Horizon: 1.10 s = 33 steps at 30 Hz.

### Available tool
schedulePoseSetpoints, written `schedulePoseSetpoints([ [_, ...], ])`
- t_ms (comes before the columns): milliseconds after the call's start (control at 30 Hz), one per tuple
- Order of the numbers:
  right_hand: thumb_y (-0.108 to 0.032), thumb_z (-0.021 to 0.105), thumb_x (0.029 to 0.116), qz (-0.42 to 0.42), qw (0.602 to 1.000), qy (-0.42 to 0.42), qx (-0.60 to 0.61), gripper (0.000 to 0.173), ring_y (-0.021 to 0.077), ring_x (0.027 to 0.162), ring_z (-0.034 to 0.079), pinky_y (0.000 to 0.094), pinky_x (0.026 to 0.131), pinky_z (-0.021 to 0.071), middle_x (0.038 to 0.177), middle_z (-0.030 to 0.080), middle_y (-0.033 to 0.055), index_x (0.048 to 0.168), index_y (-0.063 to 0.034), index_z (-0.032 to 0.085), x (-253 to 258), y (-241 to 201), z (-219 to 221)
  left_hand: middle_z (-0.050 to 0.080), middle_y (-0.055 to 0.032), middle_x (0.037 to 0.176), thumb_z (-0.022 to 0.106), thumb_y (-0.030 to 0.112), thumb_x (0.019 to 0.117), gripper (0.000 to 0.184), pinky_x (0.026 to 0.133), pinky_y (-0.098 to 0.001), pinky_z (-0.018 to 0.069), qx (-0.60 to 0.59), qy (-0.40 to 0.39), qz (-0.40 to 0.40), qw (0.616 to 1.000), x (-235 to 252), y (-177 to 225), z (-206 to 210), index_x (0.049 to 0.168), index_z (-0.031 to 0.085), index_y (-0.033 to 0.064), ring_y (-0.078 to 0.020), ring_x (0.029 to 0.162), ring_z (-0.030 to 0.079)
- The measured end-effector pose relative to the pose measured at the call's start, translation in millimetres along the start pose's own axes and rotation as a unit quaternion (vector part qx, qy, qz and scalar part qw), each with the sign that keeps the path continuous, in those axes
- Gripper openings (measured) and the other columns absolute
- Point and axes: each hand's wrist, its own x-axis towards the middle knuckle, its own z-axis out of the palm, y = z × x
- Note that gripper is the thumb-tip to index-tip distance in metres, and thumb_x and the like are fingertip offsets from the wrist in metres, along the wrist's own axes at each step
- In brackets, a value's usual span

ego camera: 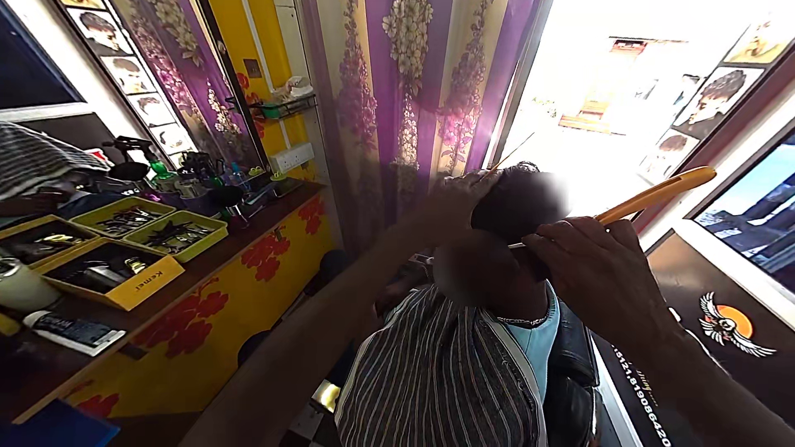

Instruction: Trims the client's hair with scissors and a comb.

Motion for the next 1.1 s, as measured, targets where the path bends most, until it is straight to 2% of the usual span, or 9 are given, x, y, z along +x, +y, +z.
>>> schedulePoseSetpoints([
  [200, 0.010, 0.071, 0.0786, -0.019, 1.000, -0.019, -0.007, 0.033, 0.0344, 0.101, 0.066, 0.0516, 0.074, 0.0460, 0.105, 0.070, 0.0122, 0.106, -0.0078, 0.076, 2, 5, -3, 0.049, -0.0217, 0.152, 0.077, 0.067, 0.0734, 0.114, 0.114, -0.0575, 0.0346, 0.012, 0.007, 0.008, 1.000, 2, -1, 1, 0.159, 0.034, 0.0053, -0.0348, 0.138, 0.050],
  [433, 0.011, 0.069, 0.0818, -0.016, 0.998, -0.057, -0.003, 0.028, 0.0338, 0.094, 0.066, 0.0512, 0.073, 0.0450, 0.099, 0.069, 0.0123, 0.102, -0.0078, 0.076, 8, 5, -6, 0.052, -0.0203, 0.150, 0.075, 0.069, 0.0735, 0.112, 0.113, -0.0588, 0.0340, 0.017, 0.022, 0.023, 0.999, 2, -1, 1, 0.158, 0.038, 0.0050, -0.0332, 0.137, 0.052],
  [500, 0.009, 0.065, 0.0841, -0.028, 0.999, -0.035, -0.004, 0.027, 0.0340, 0.097, 0.066, 0.0505, 0.072, 0.0441, 0.102, 0.069, 0.0119, 0.103, -0.0076, 0.075, 8, 4, -6, 0.051, -0.0205, 0.151, 0.076, 0.067, 0.0744, 0.111, 0.114, -0.0564, 0.0338, 0.011, 0.022, 0.024, 0.999, 2, -1, 1, 0.158, 0.037, 0.0042, -0.0326, 0.139, 0.050],
  [567, 0.009, 0.065, 0.0838, -0.034, 0.999, -0.018, -0.007, 0.028, 0.0344, 0.099, 0.066, 0.0517, 0.073, 0.0451, 0.104, 0.070, 0.0120, 0.105, -0.0066, 0.075, 8, 3, -5, 0.052, -0.0209, 0.150, 0.076, 0.067, 0.0743, 0.111, 0.113, -0.0581, 0.0353, 0.017, 0.024, 0.021, 0.999, 2, -2, 2, 0.158, 0.038, 0.0050, -0.0339, 0.137, 0.052],
  [733, 0.010, 0.065, 0.0850, -0.031, 0.999, -0.028, -0.018, 0.027, 0.0337, 0.098, 0.065, 0.0509, 0.073, 0.0443, 0.103, 0.069, 0.0122, 0.104, -0.0066, 0.075, 8, 3, -4, 0.049, -0.0218, 0.152, 0.076, 0.065, 0.0757, 0.109, 0.114, -0.0577, 0.0339, 0.009, 0.027, 0.018, 0.999, 1, -1, 4, 0.158, 0.037, 0.0045, -0.0351, 0.139, 0.049],
  [833, 0.009, 0.069, 0.0826, -0.032, 0.998, -0.039, -0.022, 0.027, 0.0343, 0.097, 0.066, 0.0507, 0.072, 0.0452, 0.101, 0.069, 0.0125, 0.103, -0.0067, 0.075, 10, 3, -4, 0.049, -0.0211, 0.153, 0.075, 0.067, 0.0756, 0.110, 0.113, -0.0547, 0.0369, 0.022, 0.031, 0.025, 0.999, 2, -3, 5, 0.158, 0.037, 0.0044, -0.0341, 0.139, 0.050],
  [900, 0.010, 0.072, 0.0802, -0.032, 0.998, -0.055, -0.020, 0.027, 0.0338, 0.094, 0.066, 0.0506, 0.073, 0.0454, 0.098, 0.069, 0.0124, 0.101, -0.0069, 0.076, 10, 4, -4, 0.048, -0.0207, 0.154, 0.074, 0.067, 0.0762, 0.110, 0.114, -0.0552, 0.0359, 0.022, 0.031, 0.027, 0.999, 2, -4, 5, 0.158, 0.037, 0.0043, -0.0336, 0.141, 0.049],
  [1100, 0.009, 0.067, 0.0844, -0.031, 0.998, -0.043, -0.023, 0.026, 0.0335, 0.097, 0.065, 0.0500, 0.073, 0.0441, 0.101, 0.069, 0.0121, 0.103, -0.0072, 0.076, 10, 3, -2, 0.051, -0.0211, 0.151, 0.074, 0.066, 0.0770, 0.108, 0.113, -0.0560, 0.0363, 0.022, 0.029, 0.026, 0.999, 1, -4, 4, 0.158, 0.038, 0.0046, -0.0341, 0.139, 0.051],
])
